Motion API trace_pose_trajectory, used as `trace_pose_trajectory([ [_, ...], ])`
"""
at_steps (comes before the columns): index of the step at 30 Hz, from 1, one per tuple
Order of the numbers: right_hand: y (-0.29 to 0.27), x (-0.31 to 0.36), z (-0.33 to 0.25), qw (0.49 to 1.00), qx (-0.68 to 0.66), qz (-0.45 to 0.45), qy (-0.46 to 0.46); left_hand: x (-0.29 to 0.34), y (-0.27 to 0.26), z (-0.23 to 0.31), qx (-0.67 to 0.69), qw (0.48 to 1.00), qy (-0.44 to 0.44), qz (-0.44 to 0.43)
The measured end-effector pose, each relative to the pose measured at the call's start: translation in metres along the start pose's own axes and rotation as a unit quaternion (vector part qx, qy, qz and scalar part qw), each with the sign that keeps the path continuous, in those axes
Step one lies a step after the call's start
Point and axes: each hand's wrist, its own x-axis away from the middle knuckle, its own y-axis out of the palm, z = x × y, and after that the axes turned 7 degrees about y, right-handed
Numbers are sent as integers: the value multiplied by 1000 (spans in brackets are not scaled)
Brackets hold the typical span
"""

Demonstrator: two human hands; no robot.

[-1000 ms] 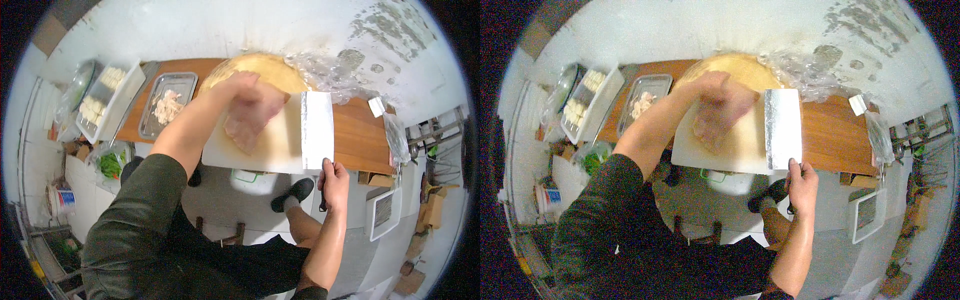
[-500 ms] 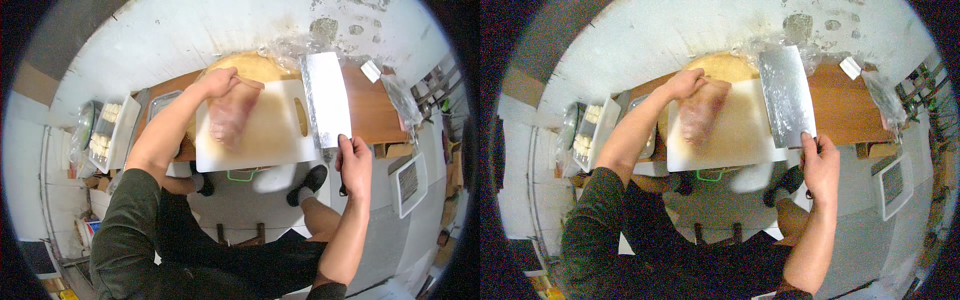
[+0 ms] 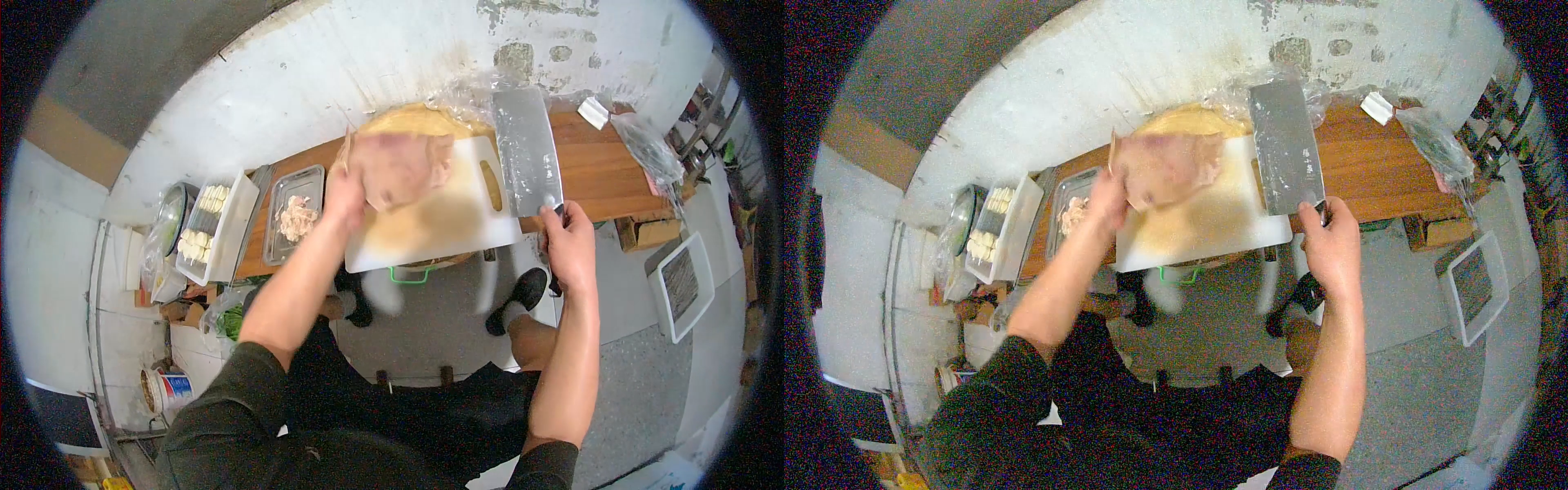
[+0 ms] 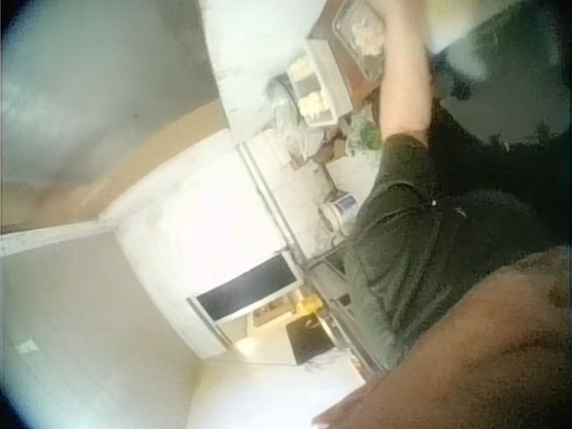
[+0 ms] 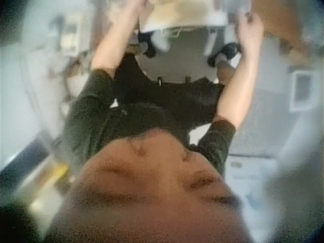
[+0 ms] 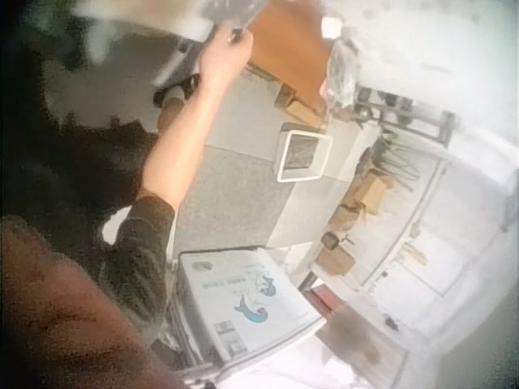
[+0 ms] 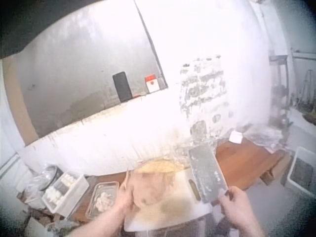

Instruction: Slicing pieces of raw meat on a cutting board with a cleaver.

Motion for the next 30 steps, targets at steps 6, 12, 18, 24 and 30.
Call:
trace_pose_trajectory([
  [6, 22, 13, 22, 980, 165, -52, -99, 104, -25, -64, -97, 988, -105, 66],
  [12, 89, 54, 33, 888, 365, -92, -262, 119, -65, -77, -299, 952, 7, 61],
  [18, 129, 79, 60, 773, 507, -135, -356, 146, -81, -85, -439, 877, 193, 2],
  [24, 139, 81, 76, 713, 592, -132, -352, 137, -87, -105, -478, 720, 468, -185],
  [30, 151, 83, 80, 743, 570, -117, -331, 117, -84, -113, -453, 713, 499, -193],
])
